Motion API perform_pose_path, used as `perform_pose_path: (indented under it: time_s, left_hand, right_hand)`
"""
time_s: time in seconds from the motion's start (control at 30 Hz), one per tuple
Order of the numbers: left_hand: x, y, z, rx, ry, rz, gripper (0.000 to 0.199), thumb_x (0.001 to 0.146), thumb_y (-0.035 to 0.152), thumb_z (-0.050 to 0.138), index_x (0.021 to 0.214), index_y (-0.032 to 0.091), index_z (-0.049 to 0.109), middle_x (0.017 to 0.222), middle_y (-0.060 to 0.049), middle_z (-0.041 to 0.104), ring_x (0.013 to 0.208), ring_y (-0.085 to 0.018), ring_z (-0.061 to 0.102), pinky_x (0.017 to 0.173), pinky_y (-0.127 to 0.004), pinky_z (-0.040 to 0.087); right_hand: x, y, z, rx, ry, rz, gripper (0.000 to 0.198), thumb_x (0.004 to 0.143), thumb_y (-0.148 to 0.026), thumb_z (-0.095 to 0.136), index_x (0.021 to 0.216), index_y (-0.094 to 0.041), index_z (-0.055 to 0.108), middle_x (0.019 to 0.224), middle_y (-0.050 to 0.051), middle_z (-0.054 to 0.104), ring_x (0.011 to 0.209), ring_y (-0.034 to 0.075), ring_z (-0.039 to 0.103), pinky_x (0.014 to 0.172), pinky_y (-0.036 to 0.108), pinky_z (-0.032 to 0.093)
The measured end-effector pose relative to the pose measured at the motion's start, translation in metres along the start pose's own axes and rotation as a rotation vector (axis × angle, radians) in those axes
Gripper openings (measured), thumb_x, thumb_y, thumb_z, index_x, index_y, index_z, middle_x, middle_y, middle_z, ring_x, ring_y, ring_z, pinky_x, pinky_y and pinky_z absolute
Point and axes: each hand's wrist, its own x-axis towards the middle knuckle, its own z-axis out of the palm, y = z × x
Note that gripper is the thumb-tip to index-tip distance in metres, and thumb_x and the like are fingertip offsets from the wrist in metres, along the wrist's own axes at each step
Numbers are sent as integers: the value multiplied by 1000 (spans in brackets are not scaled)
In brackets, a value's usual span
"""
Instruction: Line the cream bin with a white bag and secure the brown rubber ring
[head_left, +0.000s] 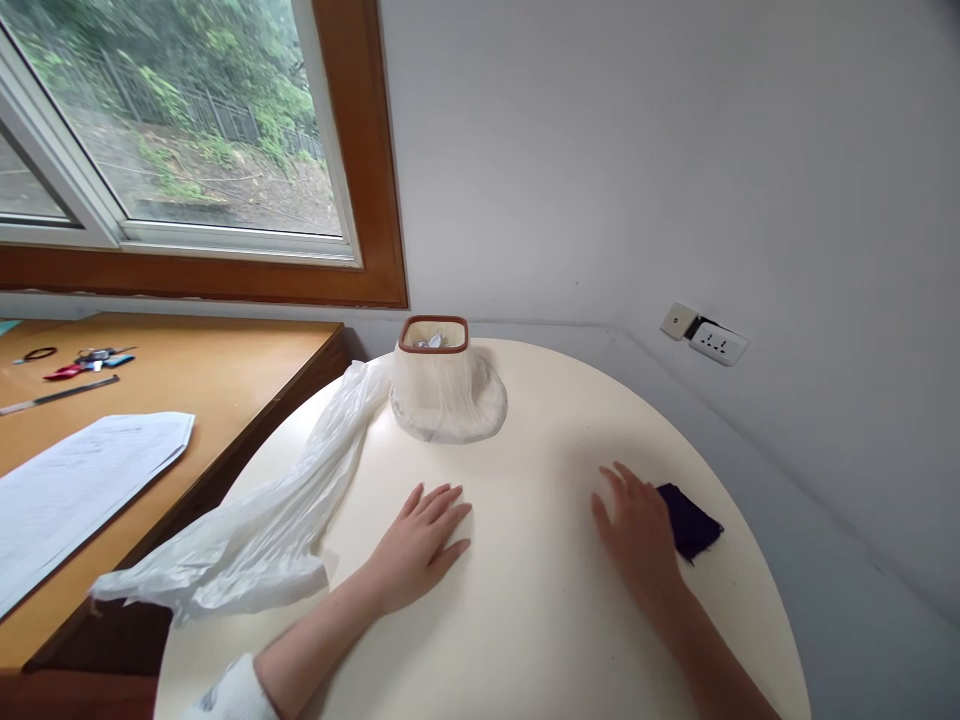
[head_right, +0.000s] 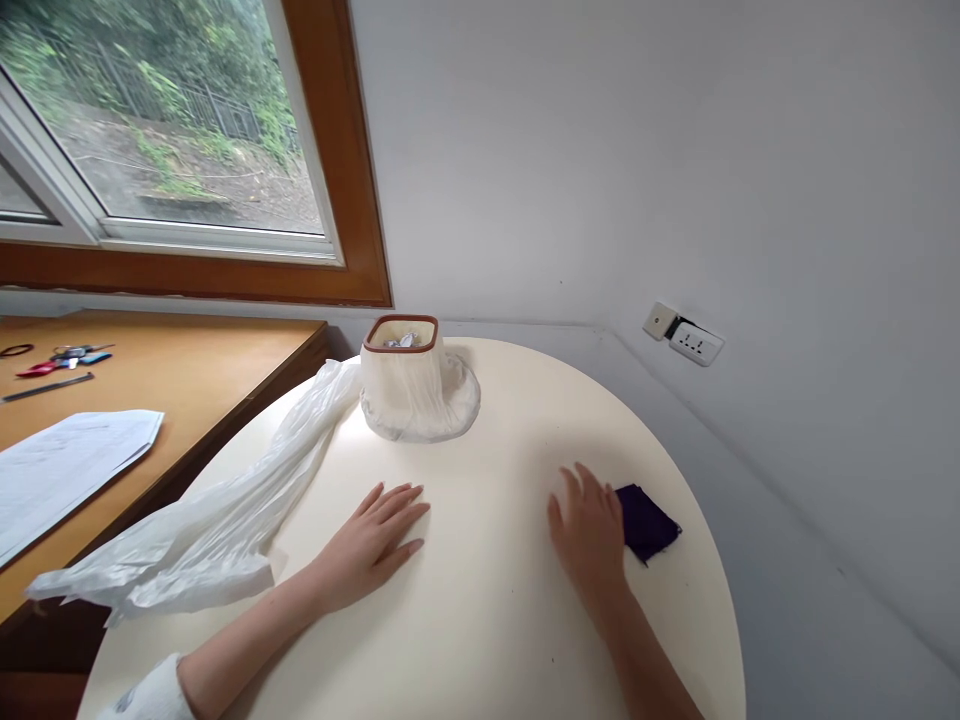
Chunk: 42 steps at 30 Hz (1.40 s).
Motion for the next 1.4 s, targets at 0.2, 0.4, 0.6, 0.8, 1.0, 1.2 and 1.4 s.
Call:
perform_pose_path:
  time_s: [0.2,0.4,0.6,0.8,1.0,1.2,1.4]
  left_hand:
    - [2,10,-8,-160,243,-155,23,88,23,35,75,20,53,79,-5,59,70,-16,55,68,-30,47]
    - [0,17,-11,-235,356,-95,20,87,21,39,68,20,46,70,-3,52,64,-14,48,60,-28,42]
    - [-4,18,-7,-254,371,-77,19,87,20,38,70,19,47,71,-4,50,66,-15,48,61,-28,42]
    - [-2,6,-6,-142,164,-68,19,86,25,41,97,19,54,96,-9,56,86,-21,55,76,-36,47]
    - [-2,-5,-8,78,185,-53,37,89,34,36,120,17,49,130,-14,47,124,-30,39,105,-53,26]
    - [-25,23,-8,69,-42,172,63,91,45,33,144,23,6,150,-7,14,137,-28,12,110,-52,12]
    - [-31,21,-3,45,-99,170,62,91,46,32,144,25,7,149,-7,15,137,-26,15,110,-52,8]
  right_hand:
    - [-3,43,3,-115,-233,337,52,85,-34,33,126,-6,47,128,20,48,116,35,45,88,47,41]
    - [4,-40,19,246,-173,-127,52,86,-34,35,129,-7,44,132,18,45,124,30,38,104,44,30]
    - [2,-128,6,765,-92,-539,46,90,-25,29,135,-22,34,138,5,40,129,17,33,107,38,31]
    - [-3,-95,16,687,2,-398,39,90,-25,29,124,-20,49,127,7,51,122,19,41,104,39,36]
    - [-11,-49,9,442,1,-403,42,92,-30,29,129,-21,45,134,7,46,127,21,36,105,42,32]
    - [-27,-16,-3,192,-322,-552,58,88,-51,33,142,-33,17,150,1,16,137,25,13,110,50,14]
    - [-28,-16,-2,171,-482,-541,58,88,-55,29,141,-38,11,150,1,10,137,25,11,109,53,8]
